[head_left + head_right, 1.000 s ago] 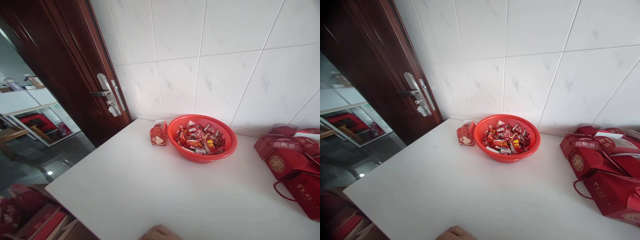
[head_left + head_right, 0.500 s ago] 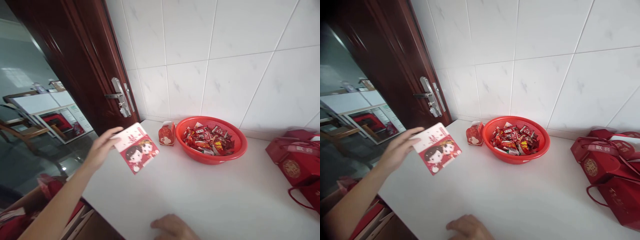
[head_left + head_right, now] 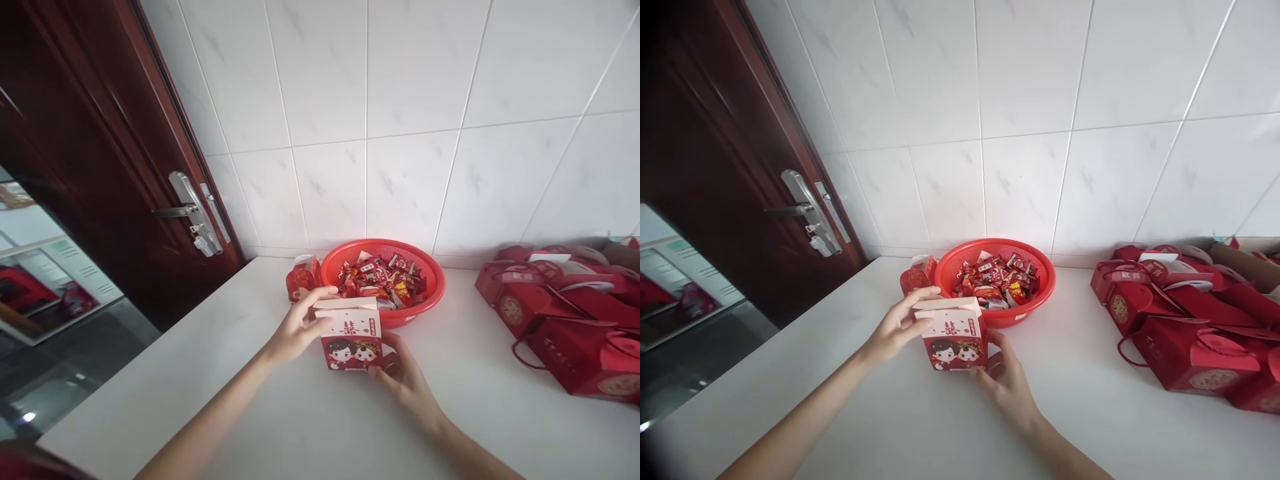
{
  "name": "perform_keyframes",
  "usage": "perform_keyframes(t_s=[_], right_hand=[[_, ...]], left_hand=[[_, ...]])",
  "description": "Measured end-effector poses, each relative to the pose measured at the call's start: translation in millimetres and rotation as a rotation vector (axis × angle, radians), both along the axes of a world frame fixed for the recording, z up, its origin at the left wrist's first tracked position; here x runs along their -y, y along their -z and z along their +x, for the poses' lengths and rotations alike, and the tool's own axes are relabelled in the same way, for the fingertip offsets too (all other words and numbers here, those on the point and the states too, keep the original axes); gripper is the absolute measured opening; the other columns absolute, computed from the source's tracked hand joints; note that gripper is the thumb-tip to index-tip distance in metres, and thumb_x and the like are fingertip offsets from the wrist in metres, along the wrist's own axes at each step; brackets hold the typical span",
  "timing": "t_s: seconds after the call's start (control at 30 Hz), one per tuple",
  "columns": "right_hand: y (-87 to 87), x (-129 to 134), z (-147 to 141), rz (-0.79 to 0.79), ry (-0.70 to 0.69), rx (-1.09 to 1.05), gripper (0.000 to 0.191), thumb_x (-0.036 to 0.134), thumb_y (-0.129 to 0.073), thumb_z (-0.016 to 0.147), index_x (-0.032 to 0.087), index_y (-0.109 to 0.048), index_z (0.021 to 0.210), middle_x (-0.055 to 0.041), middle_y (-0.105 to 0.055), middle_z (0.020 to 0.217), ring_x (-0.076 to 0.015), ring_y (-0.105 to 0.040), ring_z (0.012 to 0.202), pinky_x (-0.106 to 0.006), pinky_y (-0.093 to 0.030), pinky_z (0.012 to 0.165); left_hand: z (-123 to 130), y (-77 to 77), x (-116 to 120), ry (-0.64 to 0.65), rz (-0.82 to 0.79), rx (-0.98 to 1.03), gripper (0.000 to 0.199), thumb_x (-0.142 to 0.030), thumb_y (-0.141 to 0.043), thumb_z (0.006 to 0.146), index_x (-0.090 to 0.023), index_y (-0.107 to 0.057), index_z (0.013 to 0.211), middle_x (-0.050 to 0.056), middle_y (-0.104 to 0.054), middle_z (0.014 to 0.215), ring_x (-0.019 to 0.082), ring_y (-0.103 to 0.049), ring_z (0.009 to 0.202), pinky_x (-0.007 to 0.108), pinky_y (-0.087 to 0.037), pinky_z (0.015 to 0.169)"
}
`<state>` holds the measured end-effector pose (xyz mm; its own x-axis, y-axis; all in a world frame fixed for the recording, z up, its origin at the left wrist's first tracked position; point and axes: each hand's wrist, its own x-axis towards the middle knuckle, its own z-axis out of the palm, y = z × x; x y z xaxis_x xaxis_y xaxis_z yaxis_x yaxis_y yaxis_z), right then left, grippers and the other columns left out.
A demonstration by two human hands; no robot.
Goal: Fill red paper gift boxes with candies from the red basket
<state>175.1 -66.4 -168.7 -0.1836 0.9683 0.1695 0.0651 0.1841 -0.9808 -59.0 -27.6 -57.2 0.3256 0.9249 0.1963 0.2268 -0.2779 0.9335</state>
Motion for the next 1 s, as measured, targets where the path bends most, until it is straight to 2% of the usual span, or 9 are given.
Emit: perform_keyframes(t_s=[0.1,0.27,0.43,0.57,0.67,0.77,0.9,1.0], right_hand=[[-0.6,-6.1,1.5,0.039,0.065,0.034,0.052,0.053,-0.065,0.085,0.020,-0.053,0.124,-0.0094,-0.070,0.106,-0.0195,-0.064,0.074,-0.033,-0.052,0.065],[-3.0,-7.1,0.1,0.048,0.084,0.087,0.043,0.047,-0.065,0.085,0.019,-0.058,0.117,-0.0048,-0.071,0.085,-0.0183,-0.061,0.067,-0.031,-0.049,0.061],[-0.9,-4.8,-3.1,0.057,0.087,0.116,0.039,0.042,-0.064,0.084,0.019,-0.058,0.115,-0.0023,-0.068,0.078,-0.0191,-0.061,0.068,-0.031,-0.049,0.062],[1.8,-4.1,-5.0,0.074,0.097,0.134,0.037,0.037,-0.064,0.083,0.020,-0.055,0.114,-0.0025,-0.069,0.082,-0.0181,-0.062,0.069,-0.030,-0.050,0.064],[3.2,-4.6,-6.0,0.077,0.112,0.146,0.035,0.034,-0.063,0.082,0.020,-0.054,0.112,-0.0031,-0.069,0.087,-0.0177,-0.061,0.071,-0.030,-0.050,0.065],[4.1,-5.0,-5.8,0.099,0.150,0.169,0.033,0.034,-0.063,0.081,0.020,-0.054,0.110,-0.0055,-0.069,0.094,-0.0189,-0.061,0.076,-0.032,-0.051,0.070],[3.7,-4.3,-4.2,0.136,0.226,0.215,0.047,0.037,-0.066,0.080,0.020,-0.051,0.121,-0.0077,-0.068,0.102,-0.0225,-0.062,0.087,-0.035,-0.052,0.076],[1.6,-3.5,-3.0,0.127,0.199,0.205,0.059,0.042,-0.069,0.081,0.019,-0.048,0.131,-0.0088,-0.068,0.110,-0.0231,-0.062,0.089,-0.035,-0.052,0.077]], left_hand=[[4.9,-3.1,-3.7,0.038,-0.040,0.037,0.063,-0.045,-0.071,0.082,-0.023,-0.052,0.138,0.011,-0.065,0.130,0.029,-0.061,0.119,0.033,-0.053,0.092],[12.0,-6.8,-4.7,0.041,-0.073,-0.021,0.041,-0.052,-0.070,0.080,-0.016,-0.073,0.100,0.010,-0.072,0.108,0.028,-0.065,0.103,0.032,-0.053,0.084],[22.3,-6.7,-5.5,-0.060,-0.054,-0.027,0.046,-0.061,-0.067,0.080,-0.016,-0.072,0.081,0.006,-0.071,0.083,0.024,-0.064,0.084,0.029,-0.049,0.072],[27.6,-7.6,-12.1,-0.010,-0.103,-0.021,0.050,-0.063,-0.065,0.080,-0.016,-0.065,0.063,0.003,-0.063,0.065,0.020,-0.059,0.071,0.028,-0.045,0.066],[30.8,-8.7,-19.0,-0.002,-0.229,0.005,0.042,-0.057,-0.070,0.075,-0.016,-0.067,0.064,0.003,-0.063,0.066,0.021,-0.061,0.073,0.028,-0.044,0.066],[33.2,-11.4,-24.6,-0.034,-0.288,0.004,0.032,-0.049,-0.072,0.070,-0.017,-0.071,0.070,0.003,-0.066,0.072,0.020,-0.060,0.075,0.027,-0.043,0.068],[36.0,-15.0,-28.7,-0.068,-0.318,0.000,0.031,-0.043,-0.072,0.067,-0.021,-0.075,0.089,0.002,-0.071,0.092,0.021,-0.062,0.086,0.027,-0.043,0.072],[38.1,-15.1,-31.5,-0.055,-0.361,-0.015,0.033,-0.043,-0.072,0.066,-0.021,-0.076,0.091,0.003,-0.071,0.094,0.022,-0.063,0.088,0.026,-0.043,0.070]])
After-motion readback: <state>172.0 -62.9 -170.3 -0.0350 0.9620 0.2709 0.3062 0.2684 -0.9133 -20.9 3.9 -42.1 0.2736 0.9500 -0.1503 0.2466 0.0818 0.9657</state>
